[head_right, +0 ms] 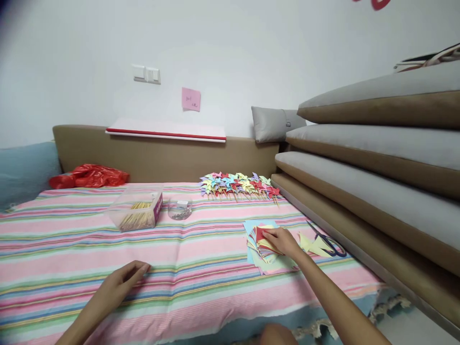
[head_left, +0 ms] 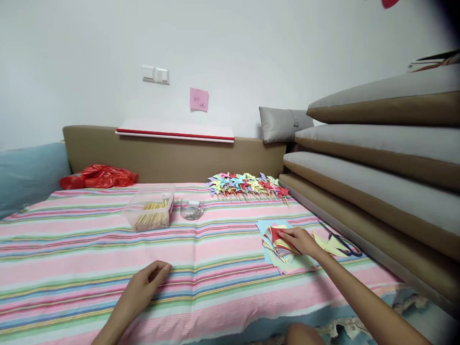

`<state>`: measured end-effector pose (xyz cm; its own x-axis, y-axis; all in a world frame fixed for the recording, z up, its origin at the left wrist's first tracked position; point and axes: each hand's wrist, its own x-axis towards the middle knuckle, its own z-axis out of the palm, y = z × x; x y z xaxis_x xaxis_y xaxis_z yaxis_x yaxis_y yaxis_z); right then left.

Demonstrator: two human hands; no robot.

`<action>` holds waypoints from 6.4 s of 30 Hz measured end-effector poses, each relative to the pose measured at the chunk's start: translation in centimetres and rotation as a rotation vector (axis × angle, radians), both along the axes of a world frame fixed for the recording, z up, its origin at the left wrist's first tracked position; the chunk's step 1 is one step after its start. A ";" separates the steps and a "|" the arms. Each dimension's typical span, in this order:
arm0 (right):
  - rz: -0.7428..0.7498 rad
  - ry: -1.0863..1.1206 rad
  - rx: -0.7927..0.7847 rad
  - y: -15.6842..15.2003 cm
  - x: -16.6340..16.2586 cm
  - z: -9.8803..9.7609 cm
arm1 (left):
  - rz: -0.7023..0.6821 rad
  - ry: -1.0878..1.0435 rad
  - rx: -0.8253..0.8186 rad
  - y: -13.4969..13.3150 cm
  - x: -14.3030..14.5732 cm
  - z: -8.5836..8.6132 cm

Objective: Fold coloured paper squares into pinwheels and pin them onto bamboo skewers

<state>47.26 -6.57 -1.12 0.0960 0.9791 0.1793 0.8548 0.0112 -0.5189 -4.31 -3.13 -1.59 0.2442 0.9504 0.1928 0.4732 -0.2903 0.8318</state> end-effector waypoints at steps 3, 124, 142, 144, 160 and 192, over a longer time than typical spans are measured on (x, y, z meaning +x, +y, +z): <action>-0.046 -0.019 0.075 -0.1 0.3 0.6 | -0.019 -0.022 0.021 0.5 2.3 0.7; 0.208 1.105 -0.149 4.4 -25.2 3.2 | -0.094 -0.637 -0.422 2.0 9.6 4.5; 0.058 1.821 -0.012 4.1 -30.8 3.6 | 0.223 -0.918 -0.283 1.3 12.8 3.5; 0.048 1.805 -0.036 4.1 -31.0 3.3 | 0.256 -0.969 -0.301 1.2 12.8 3.4; 0.237 1.154 0.294 3.7 -27.4 2.8 | 0.357 -1.140 -0.312 1.8 11.6 3.8; -0.006 0.904 0.296 4.1 -28.3 2.3 | 0.285 -0.788 -0.267 1.3 11.8 4.2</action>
